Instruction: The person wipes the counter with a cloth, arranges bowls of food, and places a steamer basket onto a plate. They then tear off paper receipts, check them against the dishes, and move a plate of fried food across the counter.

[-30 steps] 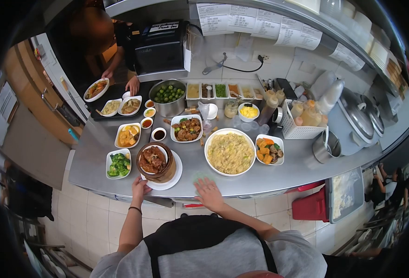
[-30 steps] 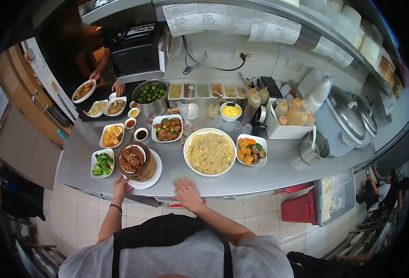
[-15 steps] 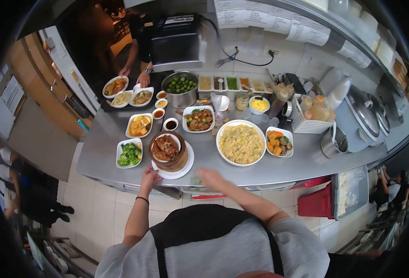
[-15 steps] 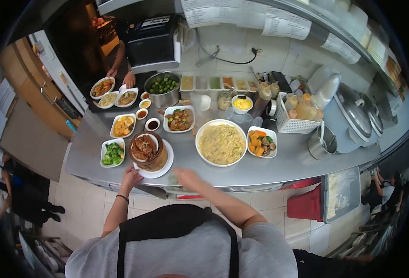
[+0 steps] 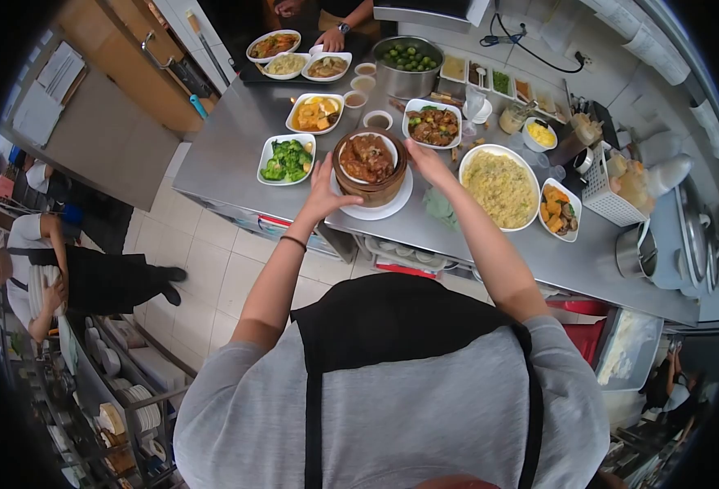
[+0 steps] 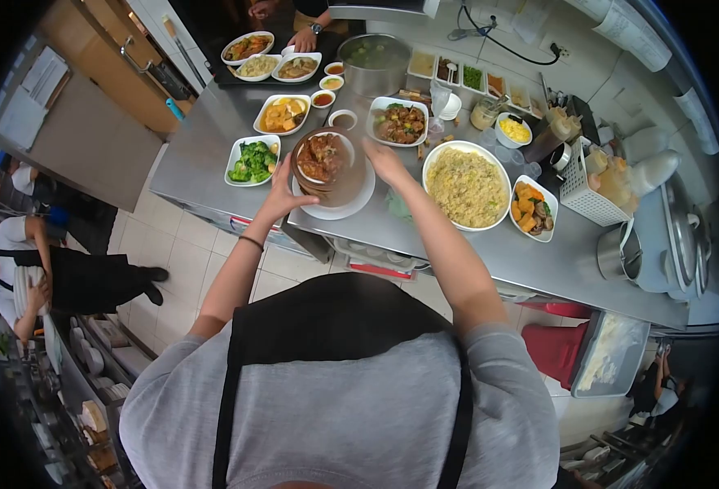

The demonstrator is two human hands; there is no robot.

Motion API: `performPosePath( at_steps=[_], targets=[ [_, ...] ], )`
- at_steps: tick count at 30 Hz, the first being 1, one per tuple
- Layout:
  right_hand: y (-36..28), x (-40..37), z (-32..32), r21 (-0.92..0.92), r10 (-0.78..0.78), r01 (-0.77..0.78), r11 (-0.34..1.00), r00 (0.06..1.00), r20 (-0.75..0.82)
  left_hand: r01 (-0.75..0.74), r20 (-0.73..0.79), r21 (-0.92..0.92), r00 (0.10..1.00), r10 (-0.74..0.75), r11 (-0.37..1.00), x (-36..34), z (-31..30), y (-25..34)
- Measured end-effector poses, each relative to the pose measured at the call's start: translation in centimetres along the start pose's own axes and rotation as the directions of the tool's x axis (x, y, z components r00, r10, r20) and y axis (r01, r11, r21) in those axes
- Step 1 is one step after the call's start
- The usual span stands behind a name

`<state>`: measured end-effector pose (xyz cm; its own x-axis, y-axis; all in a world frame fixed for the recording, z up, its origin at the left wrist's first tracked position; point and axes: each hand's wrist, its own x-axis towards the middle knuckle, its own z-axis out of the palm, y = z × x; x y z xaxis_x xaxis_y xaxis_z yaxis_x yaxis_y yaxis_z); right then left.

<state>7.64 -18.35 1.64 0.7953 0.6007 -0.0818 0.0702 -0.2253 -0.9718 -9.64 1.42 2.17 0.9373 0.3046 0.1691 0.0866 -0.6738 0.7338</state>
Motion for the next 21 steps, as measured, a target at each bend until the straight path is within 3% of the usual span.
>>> performPosePath(
  at_steps=[3, 4, 7, 9, 13, 17, 21],
  targets=[
    [0.2, 0.6, 1.2, 0.082, 0.097, -0.098, 0.992, 0.995, 0.016, -0.009, -0.022, -0.052, 1.000, 0.008, 0.999, 0.4, 0.2, 0.6],
    [0.3, 0.5, 1.5, 0.106, 0.045, -0.044, 0.993, 0.999, -0.016, -0.028, -0.045, -0.055, 0.999, 0.026, 0.998, 0.4, 0.2, 0.7],
    [-2.5, 0.0, 1.1, 0.039, 0.068, -0.066, 0.997, 0.996, -0.051, -0.113, -0.065, -0.113, 0.992, 0.106, 0.987, 1.0, -0.5, 0.9],
    [-5.4, 0.1, 0.3, -0.009, 0.101, -0.101, 0.995, 0.995, 0.012, -0.151, -0.106, -0.005, 0.983, 0.150, 0.988, 1.7, -2.2, 2.5],
    [-8.6, 0.7, -0.4, 0.013, 0.013, -0.013, 1.000, 1.000, 0.027, -0.169, -0.111, 0.006, 0.979, 0.168, 0.986, 3.2, -4.7, 4.0],
    [-7.3, -0.1, 0.3, 0.080, -0.018, 0.018, 0.997, 1.000, -0.013, -0.196, -0.088, 0.007, 0.977, 0.195, 0.981, 3.0, -3.8, 2.8],
    [-3.2, -1.1, 0.9, 0.161, 0.058, -0.051, 0.986, 0.998, -0.037, -0.155, -0.052, -0.012, 0.987, 0.154, 0.988, 0.8, -2.0, 2.7]
  ],
)
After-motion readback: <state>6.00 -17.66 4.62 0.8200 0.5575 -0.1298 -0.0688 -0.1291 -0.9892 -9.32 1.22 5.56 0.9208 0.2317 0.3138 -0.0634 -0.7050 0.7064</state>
